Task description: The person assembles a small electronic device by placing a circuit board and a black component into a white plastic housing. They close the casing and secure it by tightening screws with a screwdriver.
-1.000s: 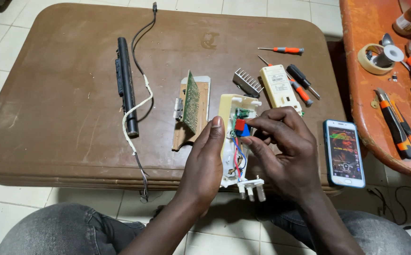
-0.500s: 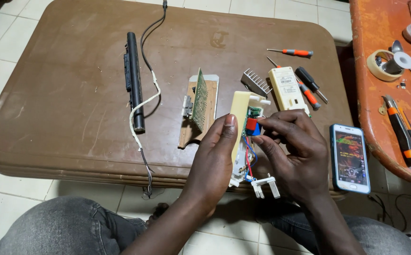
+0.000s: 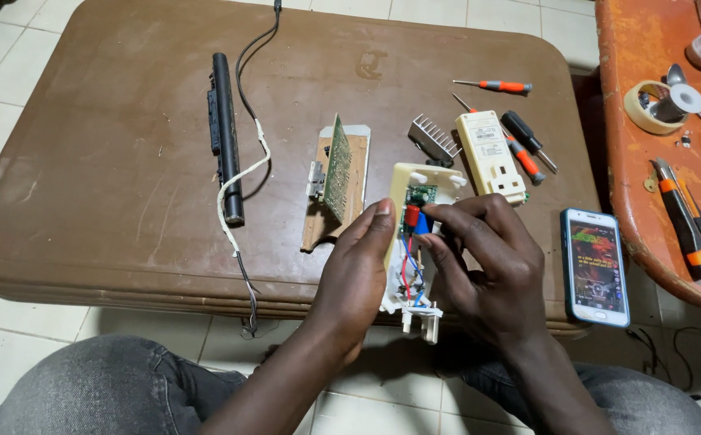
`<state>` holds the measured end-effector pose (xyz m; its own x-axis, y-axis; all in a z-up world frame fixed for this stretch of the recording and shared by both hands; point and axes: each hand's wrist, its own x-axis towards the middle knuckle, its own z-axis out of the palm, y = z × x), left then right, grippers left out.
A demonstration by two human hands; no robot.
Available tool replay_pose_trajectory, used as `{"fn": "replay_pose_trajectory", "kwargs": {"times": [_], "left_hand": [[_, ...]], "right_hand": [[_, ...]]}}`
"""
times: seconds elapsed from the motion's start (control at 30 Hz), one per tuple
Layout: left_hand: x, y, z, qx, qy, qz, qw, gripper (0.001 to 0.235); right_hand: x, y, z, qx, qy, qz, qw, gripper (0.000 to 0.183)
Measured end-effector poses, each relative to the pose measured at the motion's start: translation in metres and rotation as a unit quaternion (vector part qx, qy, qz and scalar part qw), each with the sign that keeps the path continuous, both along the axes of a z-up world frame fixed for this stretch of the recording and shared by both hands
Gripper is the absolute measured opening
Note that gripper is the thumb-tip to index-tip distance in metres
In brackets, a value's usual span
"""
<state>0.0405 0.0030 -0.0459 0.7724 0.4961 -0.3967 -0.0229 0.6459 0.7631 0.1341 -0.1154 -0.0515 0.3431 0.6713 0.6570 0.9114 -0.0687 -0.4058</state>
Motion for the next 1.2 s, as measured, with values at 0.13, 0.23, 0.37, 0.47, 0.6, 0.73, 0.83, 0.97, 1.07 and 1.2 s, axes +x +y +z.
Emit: {"fn": "replay_pose_trajectory", "kwargs": {"times": [0.13,0.23,0.37,0.47,0.6,0.73,0.83,0.97,1.07,1.2], "left_hand": [[-0.004,0.0,0.014,0.035,0.038,0.0,0.999,0.064],[-0.005,-0.001,0.016,0.075,0.041,-0.013,0.996,0.067],[-0.004,-0.005,0.021,-0.039,0.024,0.006,0.999,0.038],[-0.003,-0.005,0.013,-0.055,0.025,0.017,0.998,0.025],[-0.003,-0.004,0.005,-0.056,0.02,0.023,0.998,0.013],[-0.003,-0.004,0.002,-0.055,0.022,0.041,0.997,0.017],[-0.002,-0.005,0.0,-0.071,0.028,0.056,0.996,0.012],[-0.003,-0.002,-0.009,-0.015,0.013,0.05,0.999,0.021],[-0.003,-0.002,-0.011,0.01,0.017,0.046,0.999,0.021],[-0.001,-0.004,-0.011,-0.02,0.021,0.06,0.998,0.019]], "right_hand": [[-0.001,0.002,0.0,0.003,0.011,-0.013,1.0,0.023],[-0.001,0.003,-0.001,-0.006,0.02,0.003,1.0,0.024],[0.0,0.003,-0.006,-0.018,0.022,0.028,0.999,0.026],[-0.002,0.004,-0.004,-0.015,0.019,0.031,0.999,0.026],[-0.003,0.004,-0.006,-0.005,0.028,0.005,1.0,0.025],[-0.004,0.007,-0.003,-0.007,0.018,0.03,0.999,0.024],[-0.004,0.007,-0.005,-0.003,0.028,0.041,0.999,0.022],[-0.003,0.006,-0.006,-0.008,0.021,0.054,0.998,0.026],[-0.005,0.007,-0.004,-0.009,0.022,0.052,0.998,0.025],[-0.004,0.008,-0.003,-0.024,0.028,0.053,0.998,0.025]]}}
